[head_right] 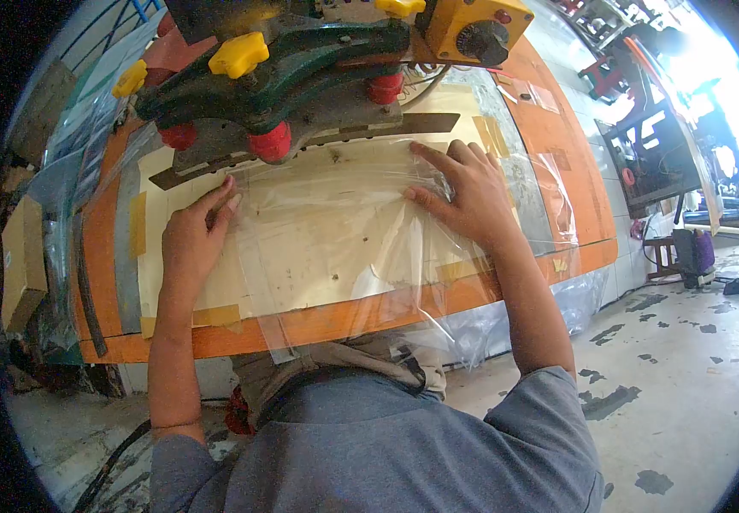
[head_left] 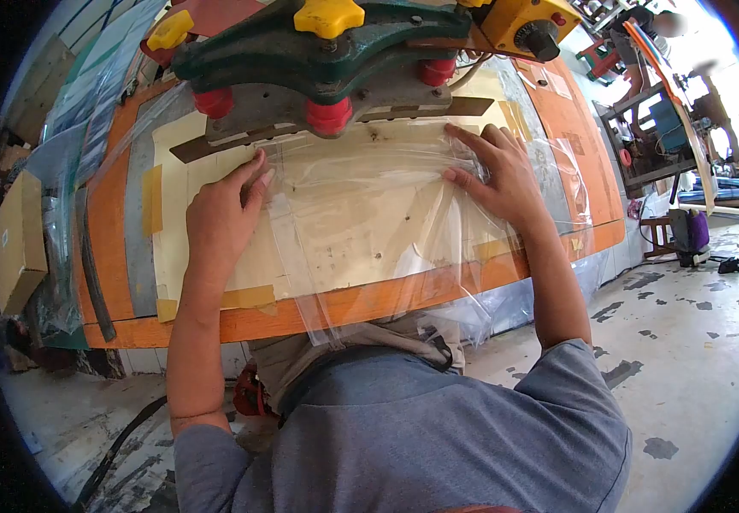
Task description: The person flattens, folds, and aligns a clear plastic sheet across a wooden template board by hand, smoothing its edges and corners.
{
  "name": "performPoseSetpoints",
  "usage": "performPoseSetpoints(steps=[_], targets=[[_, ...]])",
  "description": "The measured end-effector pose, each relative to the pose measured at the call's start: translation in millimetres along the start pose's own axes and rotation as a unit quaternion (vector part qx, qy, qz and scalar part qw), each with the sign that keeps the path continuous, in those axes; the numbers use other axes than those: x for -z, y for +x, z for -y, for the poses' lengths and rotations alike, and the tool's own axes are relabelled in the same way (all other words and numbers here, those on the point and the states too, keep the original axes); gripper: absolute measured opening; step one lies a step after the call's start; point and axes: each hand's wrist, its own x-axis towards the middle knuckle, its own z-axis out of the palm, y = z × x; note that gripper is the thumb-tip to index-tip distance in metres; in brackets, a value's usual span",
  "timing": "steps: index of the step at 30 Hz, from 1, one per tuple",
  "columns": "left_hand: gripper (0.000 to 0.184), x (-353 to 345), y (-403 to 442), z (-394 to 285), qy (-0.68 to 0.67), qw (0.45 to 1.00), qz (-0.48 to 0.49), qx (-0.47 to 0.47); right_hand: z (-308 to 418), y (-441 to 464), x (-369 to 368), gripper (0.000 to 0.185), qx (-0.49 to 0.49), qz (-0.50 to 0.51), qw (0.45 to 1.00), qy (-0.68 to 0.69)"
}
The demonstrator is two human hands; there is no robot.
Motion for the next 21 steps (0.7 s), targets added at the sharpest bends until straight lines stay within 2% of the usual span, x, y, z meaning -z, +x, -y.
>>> performPoseSetpoints(steps=[4, 9, 13, 15, 16, 18, 19, 21], targets=[[0.037, -2.6, 0.2, 3.9, 0.007, 1.000, -0.008, -0.016, -0.4, -0.5, -1.5, 0.063, -0.002, -0.007, 1.000, -0.002], [0.035, 6.6, 1.2, -6.6, 0.017, 0.999, 0.026, 0.027, 2.7, 0.8, 0.7, 0.062, -0.006, -0.001, 1.000, 0.000], [0.034, 4.3, 0.3, -3.7, 0.019, 0.999, 0.011, 0.025, 1.8, 0.0, 0.0, 0.060, -0.005, -0.002, 1.000, -0.004], [0.033, 5.6, -0.6, -1.2, 0.020, 1.000, 0.017, -0.017, 0.8, -1.1, -2.2, 0.055, 0.018, -0.024, 1.000, 0.008], [0.033, 4.1, -0.9, 4.1, 0.026, 1.000, 0.014, -0.007, 0.2, -1.8, -3.7, 0.051, 0.034, -0.049, 0.998, 0.013], [0.034, -1.9, -2.0, 15.4, 0.015, 0.992, -0.030, -0.121, -1.8, -3.8, -5.2, 0.046, 0.067, -0.077, 0.995, 0.015], [0.034, -2.9, -3.0, 18.5, 0.019, 0.993, -0.032, -0.114, -2.0, -4.2, -5.9, 0.041, 0.090, -0.108, 0.990, 0.010], [0.033, -2.3, -3.5, 17.3, -0.037, 0.975, -0.038, -0.214, -1.5, -5.0, -5.6, 0.036, 0.096, -0.096, 0.991, 0.010]])
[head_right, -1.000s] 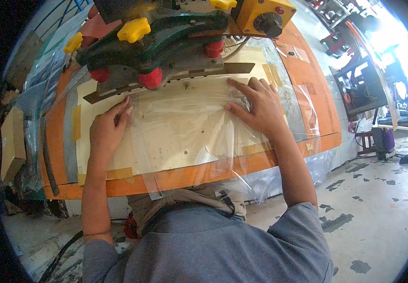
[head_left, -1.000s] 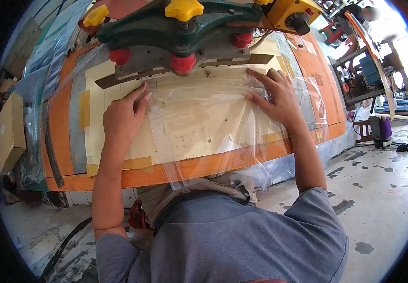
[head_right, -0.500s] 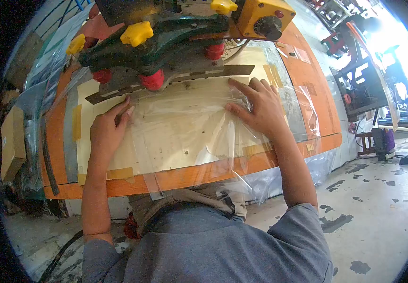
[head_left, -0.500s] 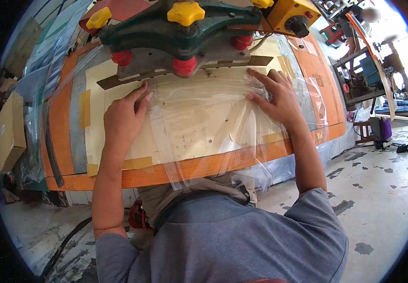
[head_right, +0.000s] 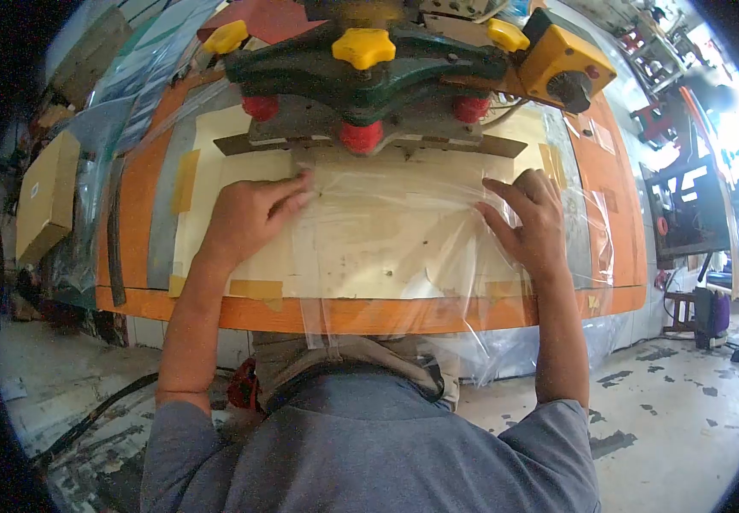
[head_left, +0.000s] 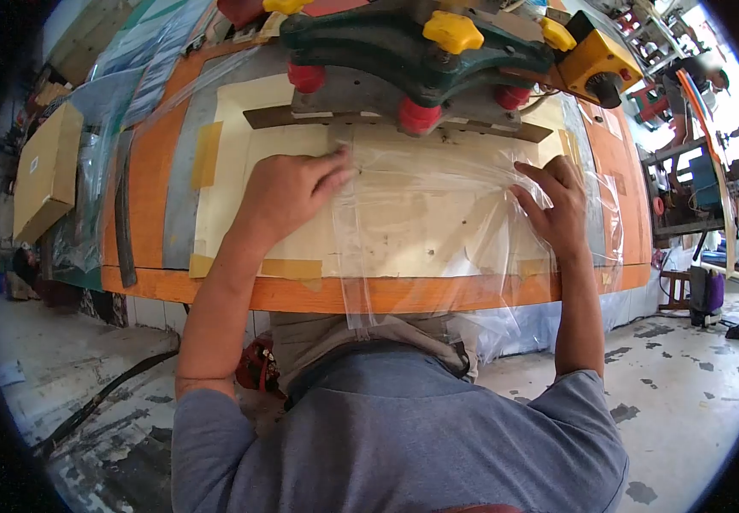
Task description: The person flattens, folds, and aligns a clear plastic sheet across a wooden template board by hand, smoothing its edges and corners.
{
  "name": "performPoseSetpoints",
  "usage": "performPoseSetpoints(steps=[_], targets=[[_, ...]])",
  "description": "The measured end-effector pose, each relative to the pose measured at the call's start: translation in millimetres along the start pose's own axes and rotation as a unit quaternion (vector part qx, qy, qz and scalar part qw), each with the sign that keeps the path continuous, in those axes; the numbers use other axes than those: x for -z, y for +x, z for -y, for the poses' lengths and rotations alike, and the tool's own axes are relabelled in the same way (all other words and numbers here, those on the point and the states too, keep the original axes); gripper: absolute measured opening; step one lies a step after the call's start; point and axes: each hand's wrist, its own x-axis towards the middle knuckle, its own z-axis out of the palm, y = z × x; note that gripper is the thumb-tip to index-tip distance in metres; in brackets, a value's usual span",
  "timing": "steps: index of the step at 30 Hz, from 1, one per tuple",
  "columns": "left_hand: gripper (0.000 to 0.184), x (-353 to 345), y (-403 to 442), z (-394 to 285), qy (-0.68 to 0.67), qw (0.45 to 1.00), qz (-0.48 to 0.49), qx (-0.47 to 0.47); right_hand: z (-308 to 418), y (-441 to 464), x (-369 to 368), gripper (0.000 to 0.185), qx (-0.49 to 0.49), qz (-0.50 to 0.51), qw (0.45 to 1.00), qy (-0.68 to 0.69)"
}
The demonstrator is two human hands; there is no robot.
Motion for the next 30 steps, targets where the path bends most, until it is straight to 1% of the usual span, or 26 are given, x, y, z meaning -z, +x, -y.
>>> performPoseSetpoints(steps=[1, 3, 4, 6, 7, 9, 10, 12, 15, 16, 18, 24, 27, 30], targets=[[0.033, 1.6, 0.3, -4.2, 0.001, 1.000, -0.001, 0.002, 0.2, -0.5, 0.7, 0.032, 0.000, 0.012, 1.000, -0.003], [0.033, 7.7, 1.4, -14.0, 0.025, 0.996, 0.063, 0.057, 1.0, 0.2, -0.3, 0.025, -0.005, 0.020, 1.000, 0.003], [0.033, 9.5, 1.5, -15.1, 0.024, 0.996, 0.062, 0.057, 0.9, 0.0, -1.2, 0.025, -0.005, 0.021, 1.000, 0.002], [0.033, 10.8, 2.1, -17.2, 0.015, 0.992, 0.078, 0.096, 0.6, -1.6, -1.4, 0.024, -0.042, 0.045, 0.998, 0.027], [0.033, 11.3, 1.9, -17.1, 0.012, 0.992, 0.079, 0.094, 1.7, -1.8, -0.8, 0.024, -0.043, 0.046, 0.998, 0.024], [0.033, 12.8, 1.0, -15.5, 0.007, 0.994, 0.069, 0.087, 5.1, -0.8, 0.3, 0.022, -0.089, 0.065, 0.993, 0.045], [0.033, 13.9, 1.2, -17.0, 0.005, 0.994, 0.070, 0.084, 4.7, -0.9, -0.2, 0.022, -0.090, 0.064, 0.993, 0.042], [0.033, 15.8, 1.1, -21.0, 0.010, 0.989, 0.088, 0.117, 2.7, -1.4, -2.0, 0.020, -0.066, 0.053, 0.996, 0.036], [0.033, 13.6, 0.5, -20.5, 0.011, 0.991, 0.078, 0.111, 3.5, -0.1, -1.0, 0.021, -0.047, 0.040, 0.997, 0.044], [0.033, 14.5, 0.8, -22.3, 0.008, 0.991, 0.078, 0.108, 4.4, 0.0, -0.2, 0.021, -0.050, 0.040, 0.997, 0.041], [0.035, 19.2, 2.4, -26.2, 0.006, 0.986, 0.098, 0.138, 5.3, 0.8, 1.1, 0.021, -0.062, 0.058, 0.996, 0.040], [0.037, 17.7, 1.4, -24.4, 0.008, 0.987, 0.094, 0.133, 4.7, 0.3, 0.3, 0.021, -0.077, 0.065, 0.994, 0.047], [0.037, 17.2, 1.8, -22.5, -0.015, 0.984, 0.103, 0.147, 2.9, -0.3, -1.5, 0.021, -0.069, 0.060, 0.995, 0.046], [0.037, 17.8, 1.5, -22.7, -0.006, 0.985, 0.101, 0.140, 2.6, -0.1, -1.2, 0.022, -0.067, 0.066, 0.995, 0.035]])
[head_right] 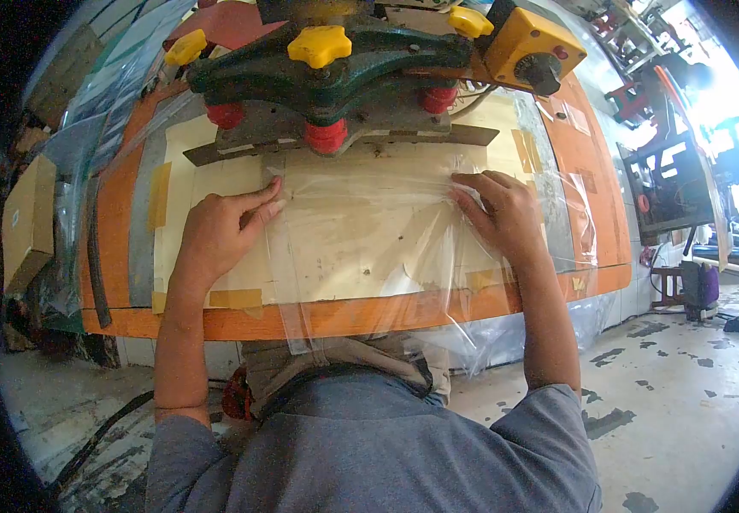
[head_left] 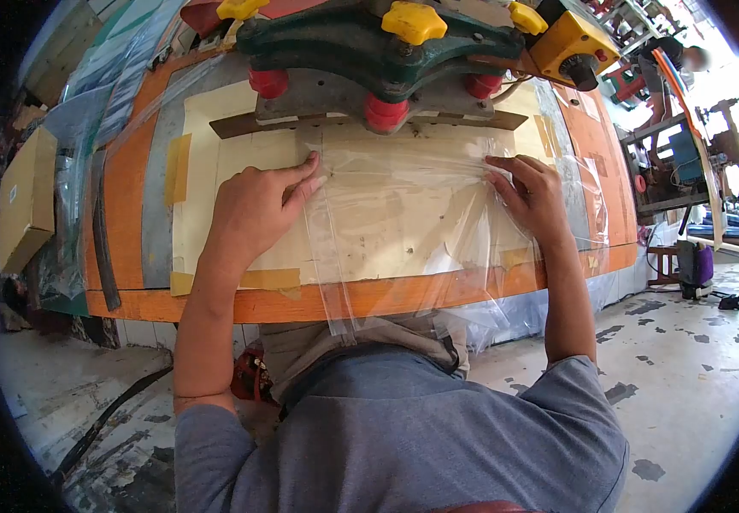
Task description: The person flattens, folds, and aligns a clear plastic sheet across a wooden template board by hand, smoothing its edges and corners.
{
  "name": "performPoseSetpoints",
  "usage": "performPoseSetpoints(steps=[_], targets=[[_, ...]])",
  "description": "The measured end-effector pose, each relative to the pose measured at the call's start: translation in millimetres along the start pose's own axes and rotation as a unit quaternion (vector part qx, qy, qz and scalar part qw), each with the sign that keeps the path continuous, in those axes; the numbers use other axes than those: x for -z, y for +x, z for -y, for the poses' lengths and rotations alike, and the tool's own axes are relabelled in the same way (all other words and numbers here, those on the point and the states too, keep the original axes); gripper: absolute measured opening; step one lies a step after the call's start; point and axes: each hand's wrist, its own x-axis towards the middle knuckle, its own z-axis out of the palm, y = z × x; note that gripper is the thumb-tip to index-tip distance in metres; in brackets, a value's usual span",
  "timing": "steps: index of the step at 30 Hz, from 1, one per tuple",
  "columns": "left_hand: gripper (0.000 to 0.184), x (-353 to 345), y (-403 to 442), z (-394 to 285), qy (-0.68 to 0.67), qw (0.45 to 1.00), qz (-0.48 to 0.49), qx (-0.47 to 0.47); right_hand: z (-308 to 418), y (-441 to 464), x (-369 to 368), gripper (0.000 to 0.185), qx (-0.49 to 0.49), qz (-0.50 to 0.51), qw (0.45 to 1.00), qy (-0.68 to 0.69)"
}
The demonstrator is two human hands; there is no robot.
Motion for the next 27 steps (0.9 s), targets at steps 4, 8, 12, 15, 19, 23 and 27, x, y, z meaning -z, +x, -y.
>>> performPoseSetpoints(steps=[4, 8, 12, 15, 19, 23, 27], targets=[[0.037, 1.3, -0.1, -2.5, -0.004, 1.000, 0.009, 0.015, 0.1, -0.2, -0.1, 0.022, -0.008, -0.002, 1.000, 0.009], [0.038, 2.4, -0.7, -4.4, 0.008, 1.000, 0.008, 0.014, 0.7, 0.0, 0.8, 0.022, -0.003, -0.001, 1.000, 0.005], [0.037, -3.1, -0.4, 1.5, 0.001, 1.000, -0.012, -0.007, -0.6, -0.3, -0.3, 0.022, -0.006, 0.000, 1.000, 0.016], [0.037, 0.4, -0.2, -2.3, 0.004, 1.000, 0.006, 0.011, 0.3, -1.4, -1.5, 0.023, -0.024, -0.004, 0.999, 0.029], [0.037, 0.5, -1.1, -1.7, 0.017, 1.000, 0.006, 0.005, 2.0, 0.1, 0.2, 0.023, -0.015, -0.002, 1.000, 0.022], [0.037, 0.9, -0.7, -3.0, 0.010, 1.000, 0.003, 0.006, 1.7, -0.2, -0.3, 0.023, -0.016, -0.002, 1.000, 0.026], [0.036, -0.6, -0.4, -0.9, 0.005, 1.000, 0.007, 0.007, -1.1, -1.1, -1.9, 0.023, -0.009, -0.002, 0.999, 0.030]])
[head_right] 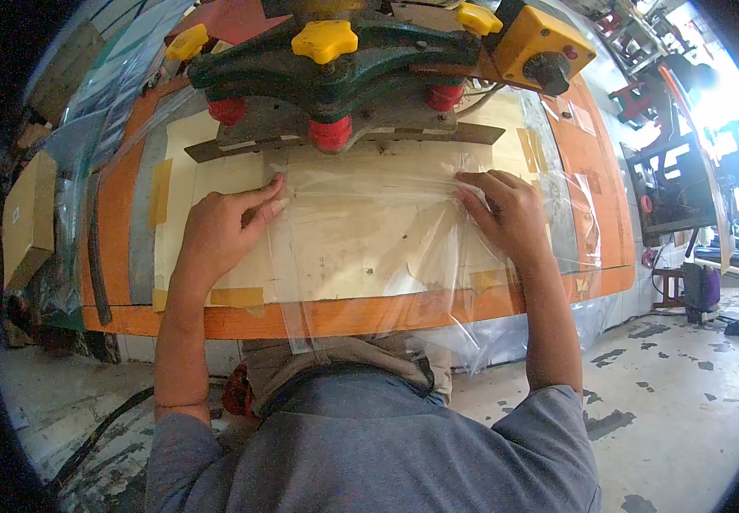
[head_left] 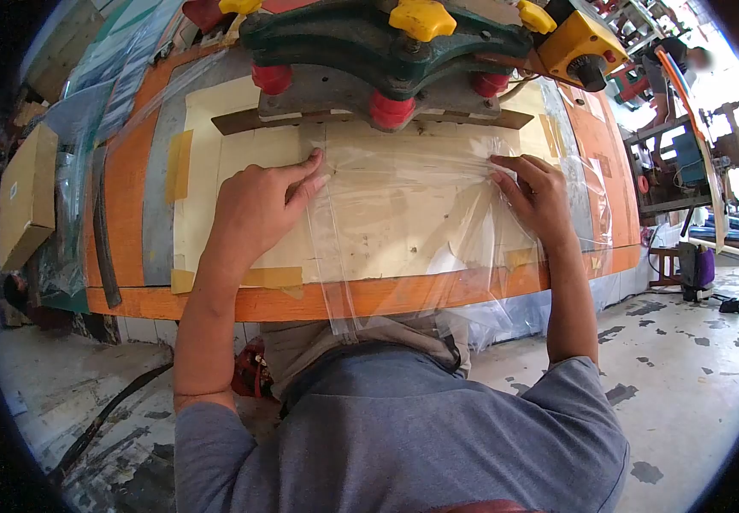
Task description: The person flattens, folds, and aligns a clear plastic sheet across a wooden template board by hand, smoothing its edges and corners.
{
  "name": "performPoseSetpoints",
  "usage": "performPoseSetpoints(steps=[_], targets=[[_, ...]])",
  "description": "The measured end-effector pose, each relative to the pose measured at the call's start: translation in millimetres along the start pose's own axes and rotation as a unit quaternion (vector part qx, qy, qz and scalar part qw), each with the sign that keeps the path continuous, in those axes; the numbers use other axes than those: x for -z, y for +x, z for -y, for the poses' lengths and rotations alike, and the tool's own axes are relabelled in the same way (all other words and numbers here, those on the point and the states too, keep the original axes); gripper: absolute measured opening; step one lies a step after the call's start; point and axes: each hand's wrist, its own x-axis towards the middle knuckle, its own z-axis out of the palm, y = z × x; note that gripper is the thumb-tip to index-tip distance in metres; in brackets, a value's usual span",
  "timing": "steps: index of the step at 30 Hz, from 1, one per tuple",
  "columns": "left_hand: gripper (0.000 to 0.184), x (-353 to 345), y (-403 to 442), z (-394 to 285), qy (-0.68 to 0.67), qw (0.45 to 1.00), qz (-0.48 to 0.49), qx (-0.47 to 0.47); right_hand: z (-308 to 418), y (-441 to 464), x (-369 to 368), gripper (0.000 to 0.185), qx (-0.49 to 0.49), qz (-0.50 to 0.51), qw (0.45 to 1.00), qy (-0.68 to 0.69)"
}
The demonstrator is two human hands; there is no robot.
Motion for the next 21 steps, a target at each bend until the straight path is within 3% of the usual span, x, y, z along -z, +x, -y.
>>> performPoseSetpoints(steps=[21], targets=[[0.037, -0.3, 0.1, 0.3, 0.005, 1.000, 0.004, 0.008, 1.2, 1.1, -0.2, 0.021, 0.003, -0.005, 1.000, 0.002]])
